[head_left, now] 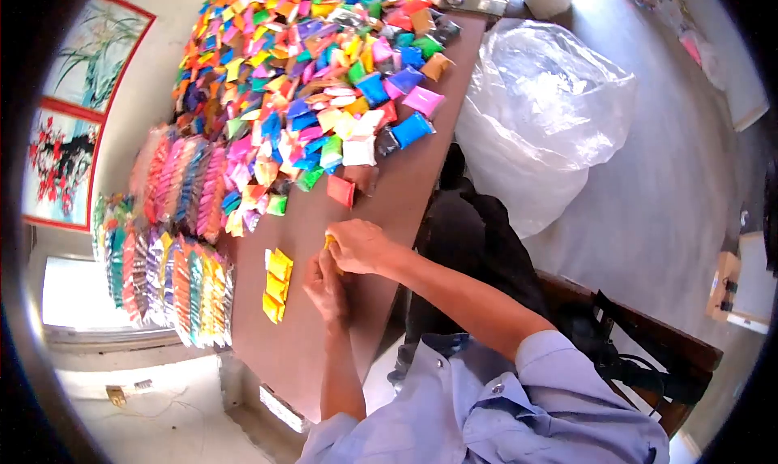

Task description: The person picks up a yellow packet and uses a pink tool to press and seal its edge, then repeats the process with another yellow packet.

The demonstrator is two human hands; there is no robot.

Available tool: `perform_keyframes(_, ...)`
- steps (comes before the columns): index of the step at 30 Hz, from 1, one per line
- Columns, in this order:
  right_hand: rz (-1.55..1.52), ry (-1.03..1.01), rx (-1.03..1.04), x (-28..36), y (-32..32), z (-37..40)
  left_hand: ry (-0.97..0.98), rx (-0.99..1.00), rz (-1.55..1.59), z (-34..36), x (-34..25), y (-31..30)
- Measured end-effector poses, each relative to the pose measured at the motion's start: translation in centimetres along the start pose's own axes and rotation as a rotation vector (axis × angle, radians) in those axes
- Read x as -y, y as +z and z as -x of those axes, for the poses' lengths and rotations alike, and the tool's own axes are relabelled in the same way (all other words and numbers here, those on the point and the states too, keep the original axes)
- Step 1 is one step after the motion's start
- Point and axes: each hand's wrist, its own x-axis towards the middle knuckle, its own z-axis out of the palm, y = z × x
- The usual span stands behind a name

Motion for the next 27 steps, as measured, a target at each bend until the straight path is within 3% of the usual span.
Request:
perform_keyframes(7, 0.11, -0.009, 0.009, 2.1, -0.9, 1.6, 0.022, 0.075, 0.117, -0.1, -0.1, -0.4)
perform_keyframes(9, 0.1, -0.086, -0.087, 2.2, -0.9, 1.9, 0.044, 0.075, 0.172, -0.1, 0.0, -0.3)
perform_keyframes(13, 0.135, -0.107, -0.05, 2.3, -1.1, 1.7, 0.042, 0.091, 0.207, 0.4, -0.9, -0.5)
perform_keyframes(17, 0.197, -0.149, -0.01, 1.6, -0.8, 0.4, 0.05, 0.103, 0.195, -0.7, 2.1, -1.0)
perform_keyframes(19, 0.2, -0.152, 0.005, 1.1, -0.5, 0.4, 0.053, 0.145, 0.185, 0.4, -0.5, -1.0)
perform_keyframes(24, -0.006, 0.002, -0.165, 1.0, 0.4, 0.9, 0.002, 0.06, 0.216, 0.4, -0.8, -0.9)
perform_keyframes(27, -0.033, 0.037, -0.1, 1.5, 0.4, 0.8, 0.0, 0.018, 0.264, 0.4, -0.7, -1.1)
